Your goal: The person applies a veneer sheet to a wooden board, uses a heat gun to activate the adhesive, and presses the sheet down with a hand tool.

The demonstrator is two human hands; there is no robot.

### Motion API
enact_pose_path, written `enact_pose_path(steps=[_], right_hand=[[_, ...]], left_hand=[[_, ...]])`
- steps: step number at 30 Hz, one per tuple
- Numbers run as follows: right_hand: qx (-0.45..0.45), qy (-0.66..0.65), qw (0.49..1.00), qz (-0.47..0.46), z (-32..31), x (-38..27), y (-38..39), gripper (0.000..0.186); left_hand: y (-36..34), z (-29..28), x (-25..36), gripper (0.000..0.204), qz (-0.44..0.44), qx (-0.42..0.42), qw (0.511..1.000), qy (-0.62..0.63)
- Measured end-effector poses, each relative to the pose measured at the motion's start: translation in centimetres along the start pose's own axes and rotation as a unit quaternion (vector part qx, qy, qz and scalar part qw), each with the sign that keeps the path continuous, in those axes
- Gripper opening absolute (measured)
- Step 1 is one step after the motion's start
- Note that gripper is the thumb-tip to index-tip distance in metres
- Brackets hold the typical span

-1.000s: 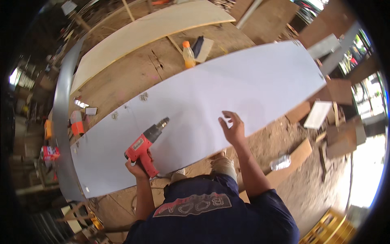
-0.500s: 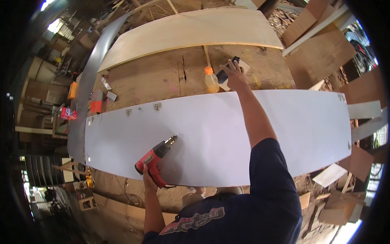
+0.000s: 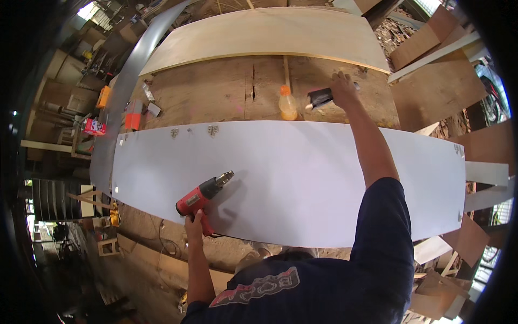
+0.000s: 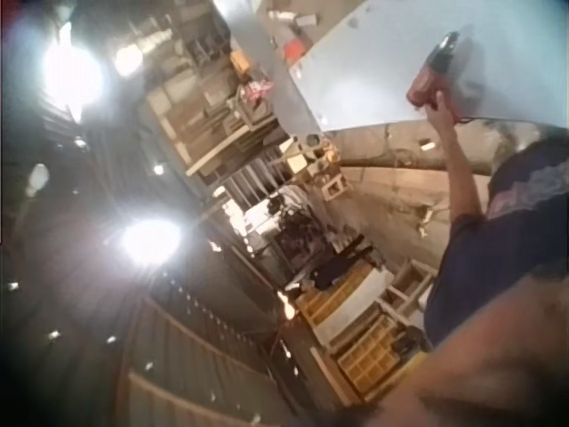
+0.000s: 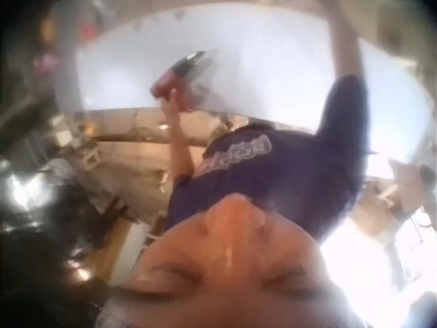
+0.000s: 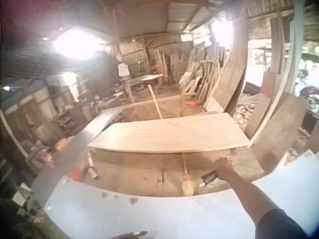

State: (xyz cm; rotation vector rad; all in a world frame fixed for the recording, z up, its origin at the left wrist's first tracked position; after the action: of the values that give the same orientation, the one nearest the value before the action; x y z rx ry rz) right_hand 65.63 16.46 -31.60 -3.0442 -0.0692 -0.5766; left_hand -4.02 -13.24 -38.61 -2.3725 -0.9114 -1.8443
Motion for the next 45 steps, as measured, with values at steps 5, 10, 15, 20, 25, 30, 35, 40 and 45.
enact_pose_path(steps=[5, 10, 15, 20, 25, 30, 35, 40, 45], right_hand=[[0.099, -0.169, 0.973, 0.119, -8.6, 3.4, 10.3, 0.048], [-0.083, -0.333, 0.933, 0.109, -13.6, -3.2, 24.8, 0.06], [-0.314, -0.508, 0.802, 0.005, -17.5, -19.0, 36.0, 0.076], [-0.267, -0.623, 0.733, 0.062, -17.0, -30.3, 43.6, 0.085], [-0.136, -0.451, 0.88, 0.066, -21.1, -39.3, 50.0, 0.103], [-0.034, -0.353, 0.93, 0.103, -20.7, -44.3, 52.0, 0.088], [0.003, -0.254, 0.965, 0.064, -19.6, -43.7, 50.6, 0.077], [0.03, -0.225, 0.969, 0.1, -19.2, -42.1, 47.9, 0.068], [0.041, -0.216, 0.97, 0.1, -17.4, -42.0, 46.8, 0.063]], left_hand=[[1.9, -3.4, 1.1, 0.033, 0.076, 0.155, 0.979, -0.109], [6.7, 5.4, 10.2, 0.029, 0.295, -0.065, 0.953, -0.035], [15.6, 16.3, 12.1, 0.059, 0.13, -0.521, 0.843, -0.016], [18.0, 14.8, 5.7, 0.042, 0.008, -0.613, 0.78, -0.124], [16.3, 7.6, -2.4, 0.038, -0.038, -0.513, 0.856, -0.053], [16.2, 3.3, -11.6, 0.048, -0.306, -0.492, 0.813, 0.049], [14.7, 1.3, -3.3, 0.067, 0.047, -0.454, 0.866, -0.205], [15.7, 1.9, 3.9, 0.076, 0.381, -0.429, 0.794, -0.202], [19.2, 7.0, 2.0, 0.073, 0.53, -0.478, 0.647, -0.268]])
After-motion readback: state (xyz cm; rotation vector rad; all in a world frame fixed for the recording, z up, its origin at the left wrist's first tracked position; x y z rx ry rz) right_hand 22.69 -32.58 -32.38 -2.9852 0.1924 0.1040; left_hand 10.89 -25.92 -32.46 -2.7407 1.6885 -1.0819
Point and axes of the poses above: each hand's wrist, its own y-axis away from the middle knuckle, its own z-axis out of the palm, x = y × z, the point moved 8 cm from there along -y, towards the middle knuckle, and after that the axes turned 7 degrees about y, right-handed, at the moved point
